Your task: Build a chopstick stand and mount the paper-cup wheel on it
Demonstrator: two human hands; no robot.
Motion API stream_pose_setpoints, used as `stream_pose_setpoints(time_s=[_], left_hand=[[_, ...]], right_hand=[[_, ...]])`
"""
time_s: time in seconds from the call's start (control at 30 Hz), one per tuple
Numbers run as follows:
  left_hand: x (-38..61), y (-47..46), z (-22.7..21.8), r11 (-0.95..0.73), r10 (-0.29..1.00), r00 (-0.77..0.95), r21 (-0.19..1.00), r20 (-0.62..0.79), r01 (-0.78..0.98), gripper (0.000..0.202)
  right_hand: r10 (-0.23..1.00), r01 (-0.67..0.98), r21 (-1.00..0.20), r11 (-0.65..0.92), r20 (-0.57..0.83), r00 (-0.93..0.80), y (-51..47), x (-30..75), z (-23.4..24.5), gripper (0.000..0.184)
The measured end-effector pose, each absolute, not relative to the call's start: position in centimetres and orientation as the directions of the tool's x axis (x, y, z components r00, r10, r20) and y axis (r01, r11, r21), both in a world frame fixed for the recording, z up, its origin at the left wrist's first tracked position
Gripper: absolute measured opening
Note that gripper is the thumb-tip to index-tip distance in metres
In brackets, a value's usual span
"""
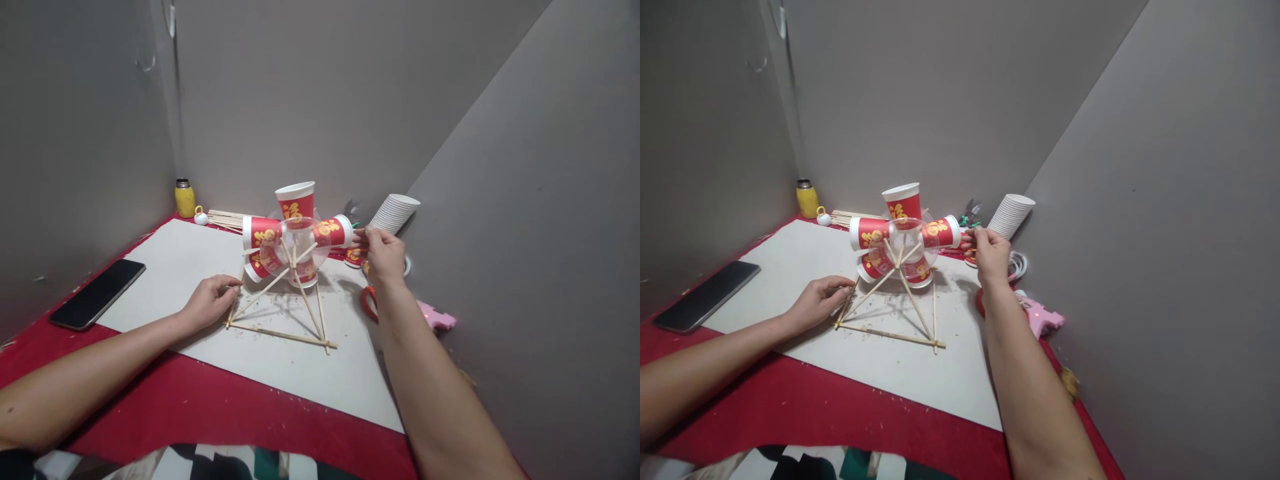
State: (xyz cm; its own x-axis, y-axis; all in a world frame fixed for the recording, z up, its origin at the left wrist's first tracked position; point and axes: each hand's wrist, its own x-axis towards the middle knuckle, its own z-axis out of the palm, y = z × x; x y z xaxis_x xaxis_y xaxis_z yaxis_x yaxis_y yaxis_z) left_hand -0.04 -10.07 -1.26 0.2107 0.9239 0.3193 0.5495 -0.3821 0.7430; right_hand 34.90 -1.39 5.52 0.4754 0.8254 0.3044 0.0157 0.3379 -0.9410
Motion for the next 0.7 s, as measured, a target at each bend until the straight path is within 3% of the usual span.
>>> stream_pose_setpoints(time_s=[0.5, 0.7], left_hand=[[0.0, -9.6, -1.1, -0.237, 0.967, 0.189, 0.869, 0.169, 0.435, 0.030], [-0.3, -9.1, -1.0, -0.233, 0.967, 0.189, 0.900, 0.173, 0.369, 0.029]], right_hand=[[0.919, 0.042, -0.989, 0.142, 0.147, 0.365, -0.5, 34.4, 2.4, 0.019], [0.931, 0.069, -0.991, 0.114, 0.130, 0.340, -0.5, 34.1, 2.5, 0.019]])
